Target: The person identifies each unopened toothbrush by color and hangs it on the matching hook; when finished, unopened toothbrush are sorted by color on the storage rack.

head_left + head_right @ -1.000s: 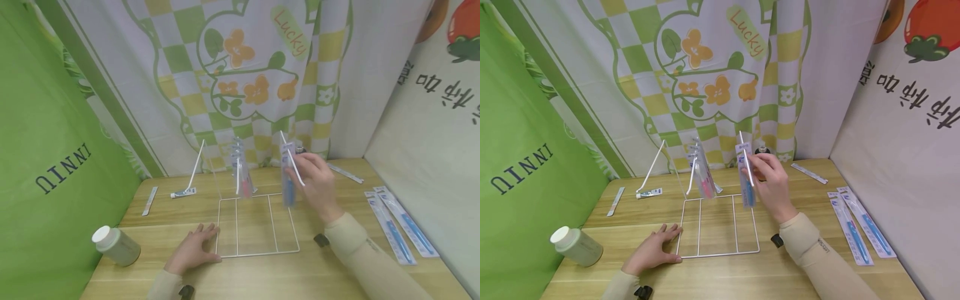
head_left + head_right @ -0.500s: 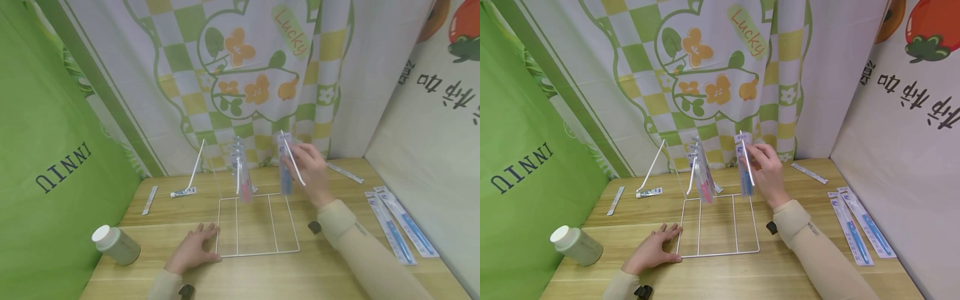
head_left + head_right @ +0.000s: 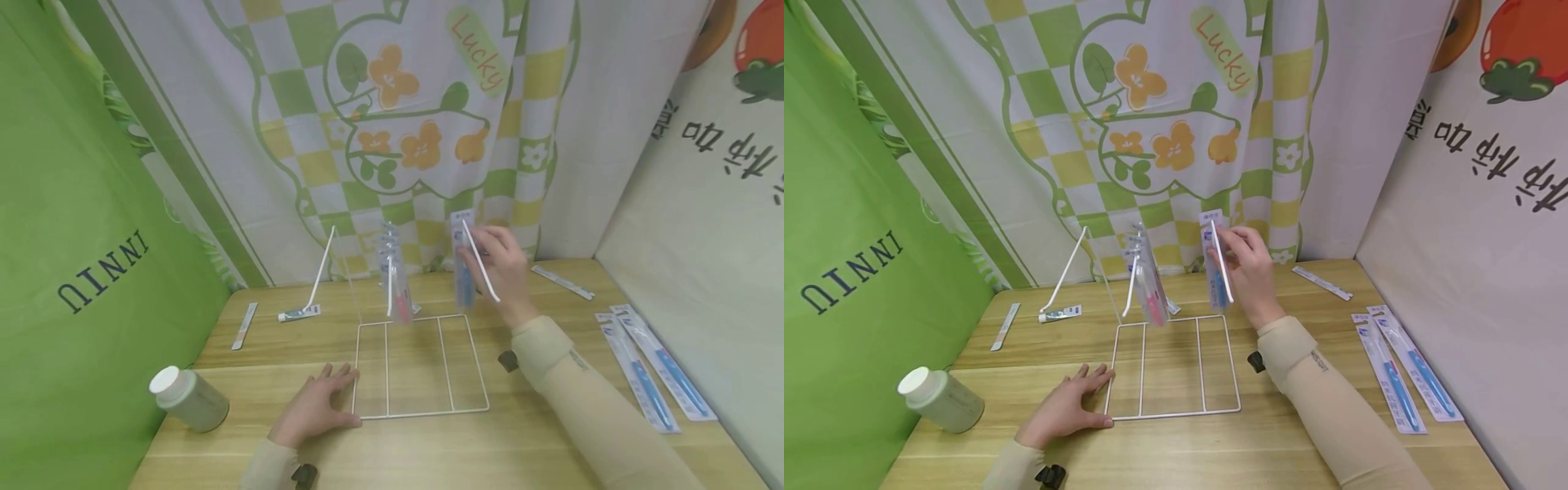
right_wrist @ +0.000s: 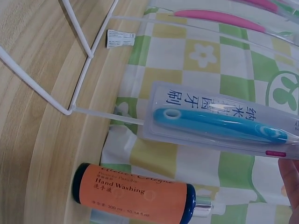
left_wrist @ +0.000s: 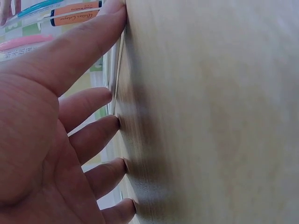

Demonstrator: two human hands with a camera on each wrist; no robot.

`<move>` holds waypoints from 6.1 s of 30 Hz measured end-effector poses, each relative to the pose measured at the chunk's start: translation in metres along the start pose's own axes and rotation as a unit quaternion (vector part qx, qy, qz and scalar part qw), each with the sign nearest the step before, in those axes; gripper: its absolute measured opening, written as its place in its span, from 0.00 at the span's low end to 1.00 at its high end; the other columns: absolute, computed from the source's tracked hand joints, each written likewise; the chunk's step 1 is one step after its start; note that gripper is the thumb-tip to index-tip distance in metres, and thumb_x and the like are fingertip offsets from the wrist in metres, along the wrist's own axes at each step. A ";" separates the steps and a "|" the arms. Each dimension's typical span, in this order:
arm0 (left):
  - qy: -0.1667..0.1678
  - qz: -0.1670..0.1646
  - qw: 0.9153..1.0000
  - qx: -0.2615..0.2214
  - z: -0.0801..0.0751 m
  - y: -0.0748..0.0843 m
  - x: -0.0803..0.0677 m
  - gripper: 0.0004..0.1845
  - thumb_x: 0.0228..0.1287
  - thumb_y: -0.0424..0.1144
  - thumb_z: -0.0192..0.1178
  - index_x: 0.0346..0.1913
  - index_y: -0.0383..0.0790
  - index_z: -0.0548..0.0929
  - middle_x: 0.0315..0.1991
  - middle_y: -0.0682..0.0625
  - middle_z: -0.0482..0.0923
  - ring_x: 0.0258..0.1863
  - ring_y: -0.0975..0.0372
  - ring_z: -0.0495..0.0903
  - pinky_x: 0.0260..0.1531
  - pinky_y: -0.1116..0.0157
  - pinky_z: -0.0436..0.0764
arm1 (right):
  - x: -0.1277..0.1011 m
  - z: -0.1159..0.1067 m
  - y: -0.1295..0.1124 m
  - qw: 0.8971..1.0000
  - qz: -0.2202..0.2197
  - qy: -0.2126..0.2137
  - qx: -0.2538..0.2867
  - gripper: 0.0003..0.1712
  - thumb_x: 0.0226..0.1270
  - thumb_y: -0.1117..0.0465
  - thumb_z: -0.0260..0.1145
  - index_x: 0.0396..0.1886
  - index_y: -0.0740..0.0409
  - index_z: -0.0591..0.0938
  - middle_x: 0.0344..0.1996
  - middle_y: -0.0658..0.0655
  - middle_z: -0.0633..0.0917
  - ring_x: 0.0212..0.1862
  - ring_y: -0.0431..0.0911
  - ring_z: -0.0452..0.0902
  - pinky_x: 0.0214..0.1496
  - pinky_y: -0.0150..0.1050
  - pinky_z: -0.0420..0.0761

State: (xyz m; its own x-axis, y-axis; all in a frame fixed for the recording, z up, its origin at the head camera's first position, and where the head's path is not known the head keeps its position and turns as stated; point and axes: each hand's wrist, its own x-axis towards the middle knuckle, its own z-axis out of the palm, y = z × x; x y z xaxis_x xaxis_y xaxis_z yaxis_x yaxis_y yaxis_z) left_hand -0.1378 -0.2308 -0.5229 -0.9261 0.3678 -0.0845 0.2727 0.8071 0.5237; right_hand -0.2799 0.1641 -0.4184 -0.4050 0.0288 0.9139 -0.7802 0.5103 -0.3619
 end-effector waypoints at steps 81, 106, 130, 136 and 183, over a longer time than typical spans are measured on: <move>-0.004 0.005 1.000 0.002 0.001 -0.004 0.001 0.51 0.52 0.60 0.82 0.78 0.43 0.76 0.81 0.38 0.65 0.80 0.28 0.53 0.74 0.23 0.48 | -0.062 -0.255 0.108 0.833 0.355 -0.417 -0.084 0.34 0.74 0.62 0.74 0.71 0.78 0.75 0.57 0.83 0.81 0.41 0.55 0.91 0.36 0.42 0.93; -0.005 0.001 1.000 0.000 0.001 -0.002 0.001 0.51 0.52 0.60 0.82 0.78 0.41 0.76 0.81 0.38 0.65 0.81 0.29 0.53 0.74 0.23 0.48 | -0.085 -0.261 0.129 0.787 0.330 -0.494 -0.164 0.32 0.62 0.54 0.82 0.61 0.69 0.86 0.40 0.59 0.90 0.37 0.46 0.80 0.40 0.43 0.82; -0.004 0.002 1.000 -0.001 0.000 0.001 -0.001 0.51 0.53 0.58 0.82 0.78 0.41 0.75 0.81 0.37 0.65 0.81 0.28 0.53 0.74 0.23 0.48 | -0.086 -0.256 0.111 0.826 0.304 -0.442 -0.176 0.28 0.69 0.51 0.78 0.60 0.66 0.87 0.51 0.73 0.89 0.46 0.64 0.88 0.48 0.62 0.86; -0.003 0.003 1.000 -0.002 0.001 0.000 -0.001 0.51 0.53 0.59 0.82 0.78 0.41 0.75 0.81 0.37 0.65 0.80 0.28 0.53 0.74 0.23 0.48 | -0.085 -0.253 0.104 0.839 0.287 -0.432 -0.167 0.26 0.70 0.53 0.78 0.60 0.66 0.88 0.52 0.72 0.90 0.48 0.71 0.87 0.50 0.67 0.86; -0.005 0.001 1.000 0.000 0.001 -0.004 0.001 0.53 0.52 0.61 0.81 0.79 0.42 0.74 0.82 0.39 0.64 0.81 0.30 0.52 0.75 0.25 0.47 | -0.013 -0.145 -0.149 0.981 0.030 -0.121 0.152 0.24 0.54 0.77 0.82 0.53 0.73 0.89 0.46 0.65 0.88 0.40 0.40 0.90 0.40 0.31 0.90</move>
State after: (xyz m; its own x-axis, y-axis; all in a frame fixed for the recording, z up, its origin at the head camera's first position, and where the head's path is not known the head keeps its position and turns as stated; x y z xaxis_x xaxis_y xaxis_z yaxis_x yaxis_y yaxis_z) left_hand -0.1394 -0.2332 -0.5262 -0.9229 0.3739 -0.0920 0.2746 0.8066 0.5235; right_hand -0.0890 0.2124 -0.3498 -0.5271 -0.1722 0.8322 -0.8426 0.2330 -0.4855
